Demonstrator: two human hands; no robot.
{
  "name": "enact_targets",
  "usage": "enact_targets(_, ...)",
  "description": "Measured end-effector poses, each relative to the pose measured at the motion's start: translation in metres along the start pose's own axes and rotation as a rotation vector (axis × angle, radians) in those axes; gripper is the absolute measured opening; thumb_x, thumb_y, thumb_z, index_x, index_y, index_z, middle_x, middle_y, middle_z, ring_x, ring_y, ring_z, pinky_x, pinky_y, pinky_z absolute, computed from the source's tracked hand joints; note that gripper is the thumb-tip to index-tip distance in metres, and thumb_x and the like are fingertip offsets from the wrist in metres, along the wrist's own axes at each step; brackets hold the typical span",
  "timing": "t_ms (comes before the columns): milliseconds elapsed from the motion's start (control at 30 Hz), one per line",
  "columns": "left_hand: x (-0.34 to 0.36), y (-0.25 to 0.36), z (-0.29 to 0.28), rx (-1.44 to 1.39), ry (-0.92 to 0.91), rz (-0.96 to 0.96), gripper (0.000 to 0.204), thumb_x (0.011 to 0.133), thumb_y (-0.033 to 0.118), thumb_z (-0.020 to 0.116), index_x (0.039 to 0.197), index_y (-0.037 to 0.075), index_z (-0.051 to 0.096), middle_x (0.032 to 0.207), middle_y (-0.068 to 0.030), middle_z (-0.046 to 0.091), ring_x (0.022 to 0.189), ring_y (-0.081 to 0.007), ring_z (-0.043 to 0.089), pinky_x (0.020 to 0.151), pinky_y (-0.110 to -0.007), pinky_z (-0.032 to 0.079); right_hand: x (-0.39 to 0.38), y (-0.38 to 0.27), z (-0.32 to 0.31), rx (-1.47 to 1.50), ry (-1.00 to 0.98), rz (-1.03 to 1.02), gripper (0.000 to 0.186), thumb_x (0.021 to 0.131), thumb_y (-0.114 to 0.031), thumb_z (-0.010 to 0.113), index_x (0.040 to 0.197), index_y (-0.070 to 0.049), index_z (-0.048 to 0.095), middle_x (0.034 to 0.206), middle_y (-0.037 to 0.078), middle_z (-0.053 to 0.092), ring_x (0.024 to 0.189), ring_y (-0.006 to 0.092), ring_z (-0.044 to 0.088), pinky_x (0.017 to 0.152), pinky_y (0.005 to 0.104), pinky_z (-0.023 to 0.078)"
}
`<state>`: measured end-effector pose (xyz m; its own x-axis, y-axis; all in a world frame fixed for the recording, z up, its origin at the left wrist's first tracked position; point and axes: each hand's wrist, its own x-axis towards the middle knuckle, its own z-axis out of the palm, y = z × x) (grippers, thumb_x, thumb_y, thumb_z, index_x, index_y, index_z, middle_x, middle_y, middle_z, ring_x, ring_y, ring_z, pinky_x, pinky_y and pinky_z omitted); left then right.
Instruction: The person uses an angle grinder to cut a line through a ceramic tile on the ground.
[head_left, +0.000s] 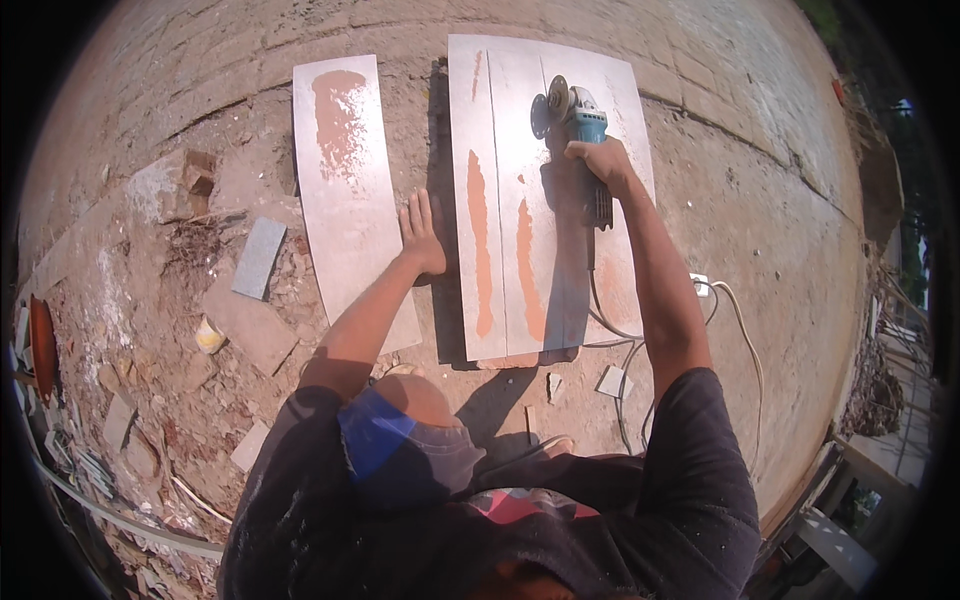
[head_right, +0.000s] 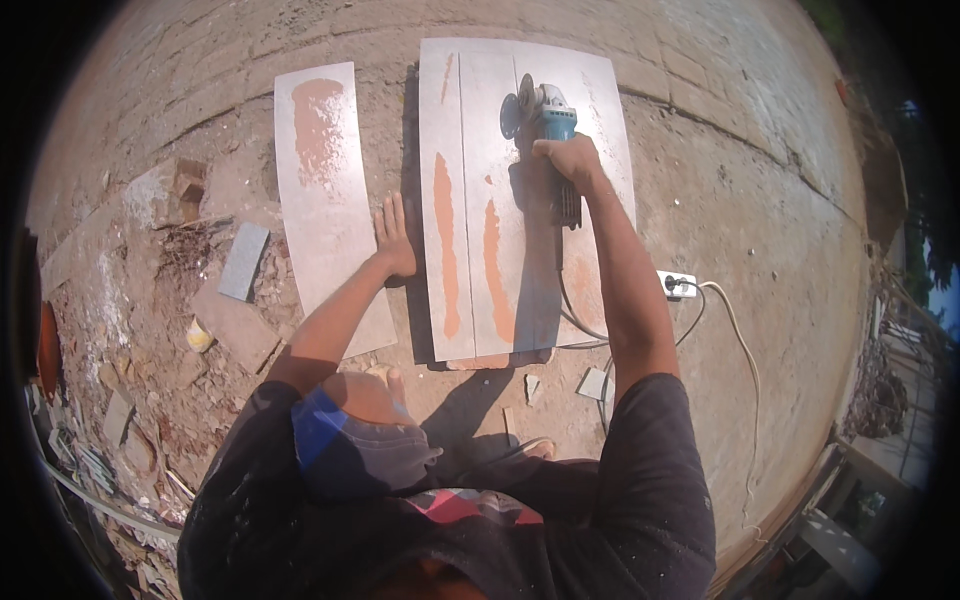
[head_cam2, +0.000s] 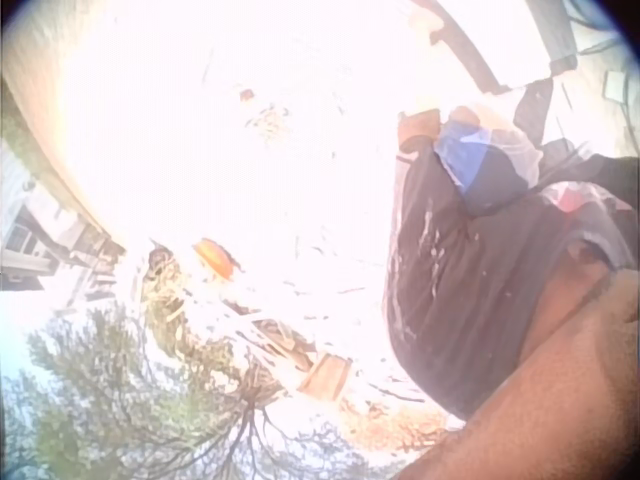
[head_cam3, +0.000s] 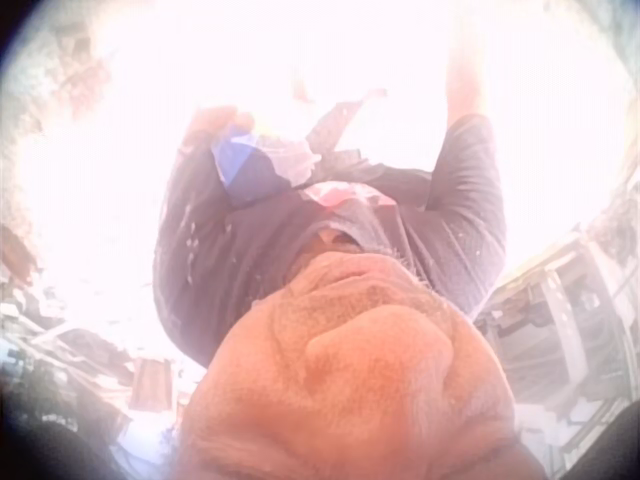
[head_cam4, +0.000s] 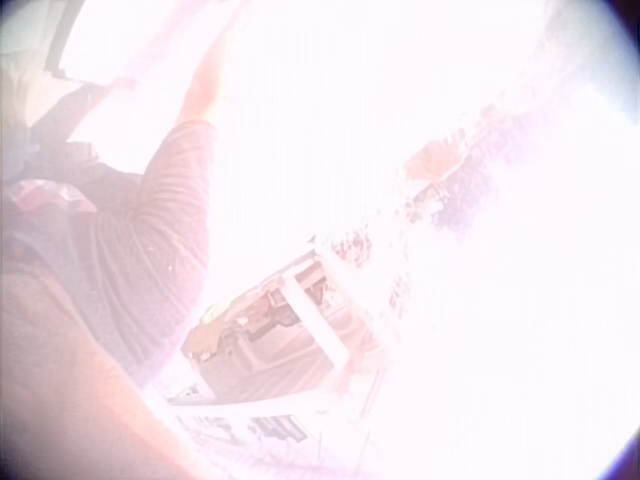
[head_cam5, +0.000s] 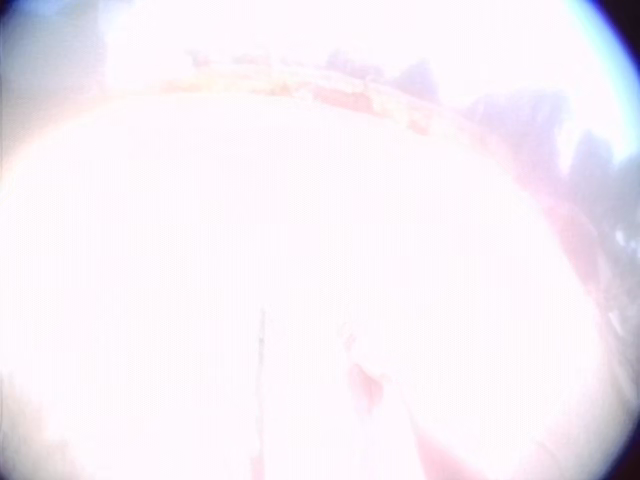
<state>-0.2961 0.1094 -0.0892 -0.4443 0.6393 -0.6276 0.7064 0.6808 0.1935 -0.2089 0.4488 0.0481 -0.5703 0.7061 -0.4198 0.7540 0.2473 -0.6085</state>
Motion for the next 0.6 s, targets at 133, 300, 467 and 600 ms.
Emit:
enact_targets(133, 0.003, -0.001, 0.005, 0.012, 0.009, -0.008, 0.113, 0.079, 0.013, 0.059, 0.154, -0.02, -0.018, 0.163, -0.039, -0.031, 0.15, -0.0545, -0.033, 0.122, -0.063, -0.018, -0.017, 0.007, 0.001, 0.037, -0.018, 0.013, 0.04, 0.07, -0.029, 0.081, 0.091, 0.004, 0.073, 0.087, 0.011, 0.073, 0.073, 0.019, 0.067, 0.066, 0.0337, 0.053)
enact_targets(300, 0.003, -0.002, 0.004, 0.052, -0.002, -0.011, 0.112, 0.08, 0.012, 0.059, 0.154, -0.02, -0.018, 0.163, -0.0389, -0.031, 0.151, -0.0539, -0.033, 0.122, -0.062, -0.018, -0.037, 0.019, 0.002, 0.037, -0.038, 0.017, 0.045, 0.068, -0.032, 0.081, 0.092, 0.005, 0.074, 0.091, 0.017, 0.075, 0.08, 0.0255, 0.072, 0.072, 0.0371, 0.056)
enact_targets(467, 0.002, -0.001, 0.004, 0.002, 0.048, 0.014, 0.109, 0.081, 0.012, 0.058, 0.155, -0.021, -0.015, 0.163, -0.0387, -0.03, 0.151, -0.0536, -0.032, 0.122, -0.062, -0.018, -0.054, 0.035, 0.003, 0.031, -0.042, 0.014, 0.04, 0.07, -0.03, 0.081, 0.089, 0.004, 0.072, 0.085, 0.013, 0.073, 0.074, 0.0208, 0.068, 0.067, 0.0355, 0.054)
enact_targets(600, 0.004, -0.006, 0.01, 0.029, 0.076, 0.008, 0.108, 0.081, 0.012, 0.058, 0.154, -0.023, -0.014, 0.164, -0.0385, -0.029, 0.151, -0.0536, -0.032, 0.123, -0.062, -0.017, -0.072, 0.04, 0.007, 0.041, -0.04, 0.002, 0.038, 0.07, -0.028, 0.081, 0.088, 0.004, 0.071, 0.083, 0.01, 0.071, 0.071, 0.0184, 0.066, 0.065, 0.0345, 0.053)
